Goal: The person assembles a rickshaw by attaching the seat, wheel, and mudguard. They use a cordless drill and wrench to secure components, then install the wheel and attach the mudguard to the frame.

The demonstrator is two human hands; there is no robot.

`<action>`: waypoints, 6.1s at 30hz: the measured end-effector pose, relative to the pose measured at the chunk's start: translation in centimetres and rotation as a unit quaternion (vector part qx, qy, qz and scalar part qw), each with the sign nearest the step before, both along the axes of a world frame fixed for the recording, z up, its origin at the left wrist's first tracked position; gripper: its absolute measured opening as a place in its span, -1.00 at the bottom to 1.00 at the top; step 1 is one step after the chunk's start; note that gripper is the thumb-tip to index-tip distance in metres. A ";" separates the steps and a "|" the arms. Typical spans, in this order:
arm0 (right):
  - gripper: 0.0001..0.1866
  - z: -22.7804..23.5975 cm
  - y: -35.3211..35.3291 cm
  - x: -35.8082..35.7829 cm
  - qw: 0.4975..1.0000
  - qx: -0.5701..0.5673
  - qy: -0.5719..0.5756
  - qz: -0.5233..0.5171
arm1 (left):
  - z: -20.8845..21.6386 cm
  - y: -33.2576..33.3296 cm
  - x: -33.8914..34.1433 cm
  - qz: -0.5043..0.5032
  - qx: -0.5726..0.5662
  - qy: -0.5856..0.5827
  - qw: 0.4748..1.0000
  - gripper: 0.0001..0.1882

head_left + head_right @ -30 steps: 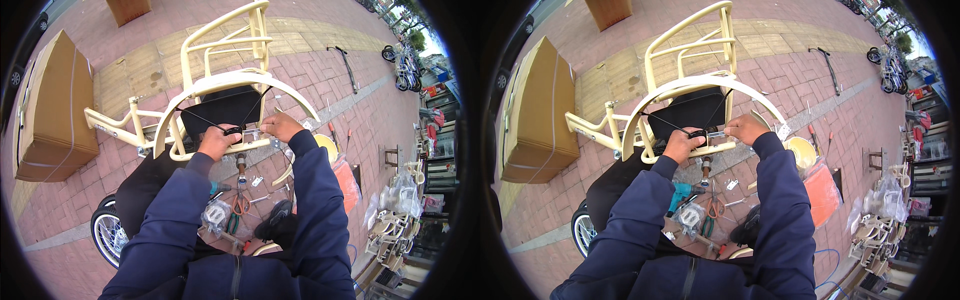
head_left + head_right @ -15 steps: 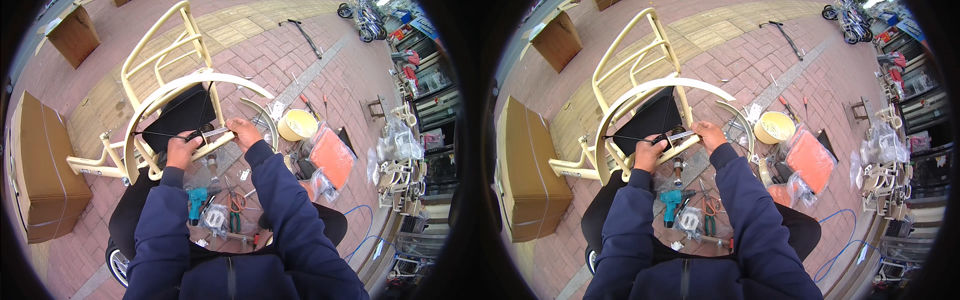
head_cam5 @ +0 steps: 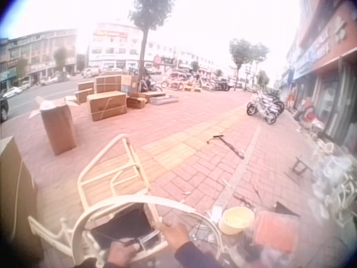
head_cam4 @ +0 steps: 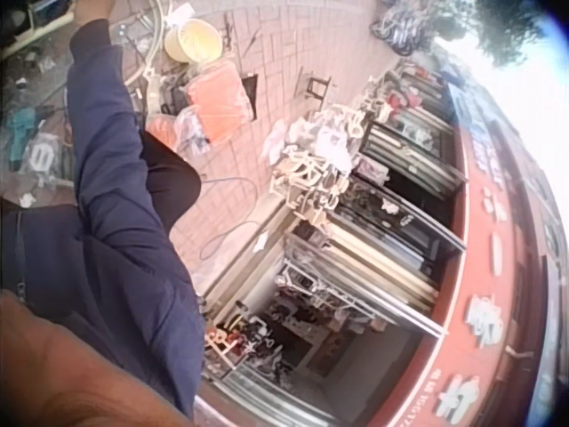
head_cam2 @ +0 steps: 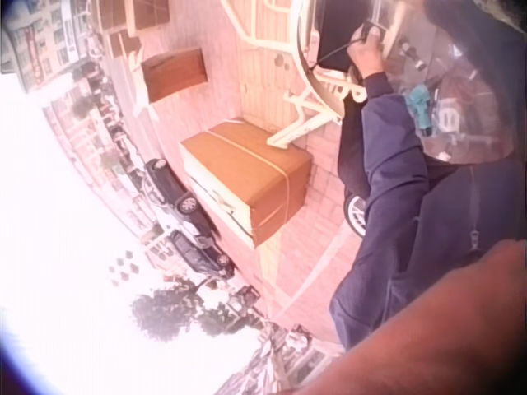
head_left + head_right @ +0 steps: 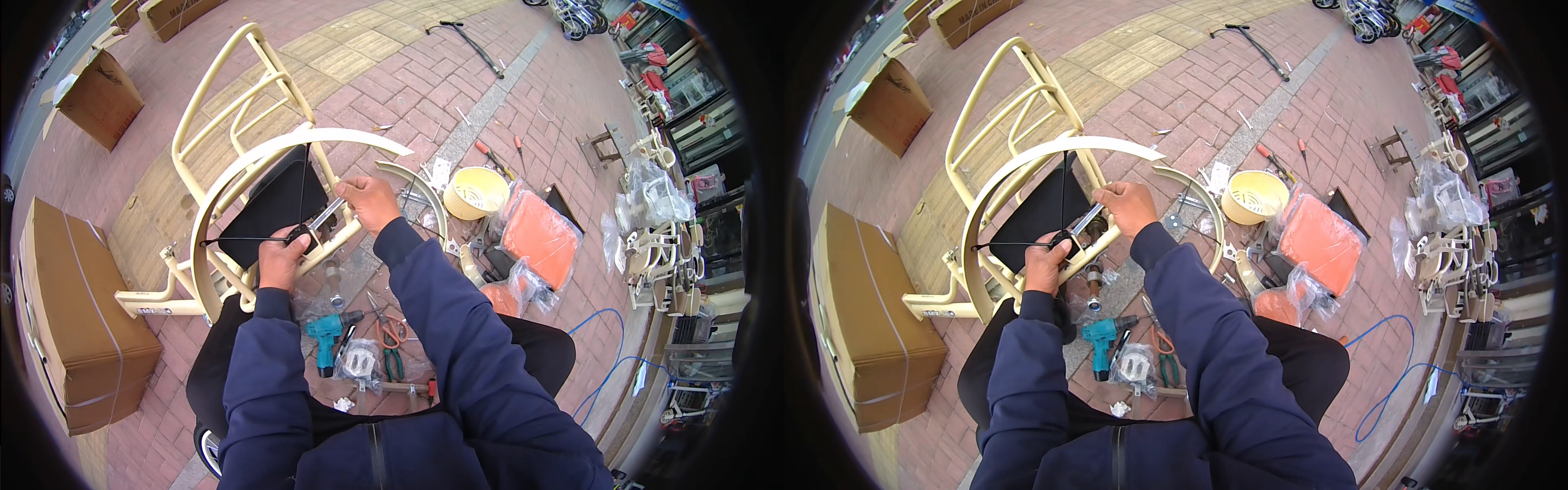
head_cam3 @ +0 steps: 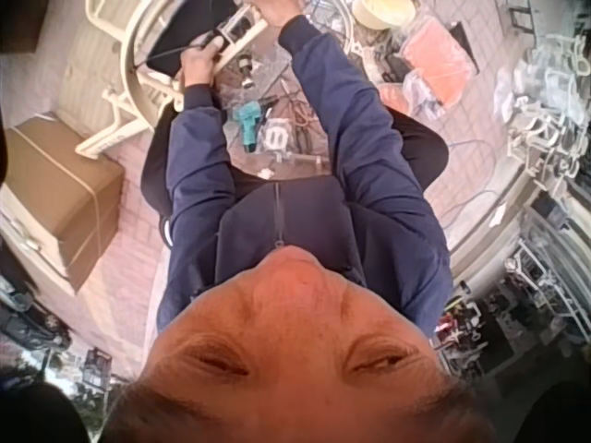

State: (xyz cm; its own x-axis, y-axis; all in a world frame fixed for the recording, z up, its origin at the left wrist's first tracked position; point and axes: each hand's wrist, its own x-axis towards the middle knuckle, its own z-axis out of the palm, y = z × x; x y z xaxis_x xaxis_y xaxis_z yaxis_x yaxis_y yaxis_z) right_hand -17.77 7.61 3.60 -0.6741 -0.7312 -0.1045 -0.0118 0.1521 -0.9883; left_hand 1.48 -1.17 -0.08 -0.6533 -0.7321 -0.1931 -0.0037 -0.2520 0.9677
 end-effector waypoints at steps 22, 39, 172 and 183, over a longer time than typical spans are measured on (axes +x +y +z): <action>-0.65 -5.6 3.4 1.5 0.951 -0.143 -0.268 -0.054 | -0.8 0.2 -0.1 0.050 0.067 0.059 0.995 -0.74; -0.61 0.3 -1.8 -1.1 0.992 0.044 0.110 0.044 | -1.3 -0.2 -0.2 0.043 0.083 0.075 0.993 -0.73; -0.87 -27.3 5.8 -28.0 0.790 0.392 0.469 0.044 | 1.5 -11.7 3.0 0.096 0.086 0.029 0.991 -0.54; -0.86 -1.8 6.7 -13.0 0.994 0.095 -0.056 -0.025 | 1.4 -7.9 0.4 0.052 0.151 0.100 0.982 -0.58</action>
State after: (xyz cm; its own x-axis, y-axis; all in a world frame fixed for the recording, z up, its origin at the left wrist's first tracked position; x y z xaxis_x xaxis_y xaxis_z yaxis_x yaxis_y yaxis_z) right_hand -30.77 14.36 1.75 -0.6854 -0.6567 -0.3144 0.1093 0.3342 -0.9362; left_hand 1.89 -9.07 1.32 -0.6244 -0.7265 -0.2868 0.2197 -0.5157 0.8282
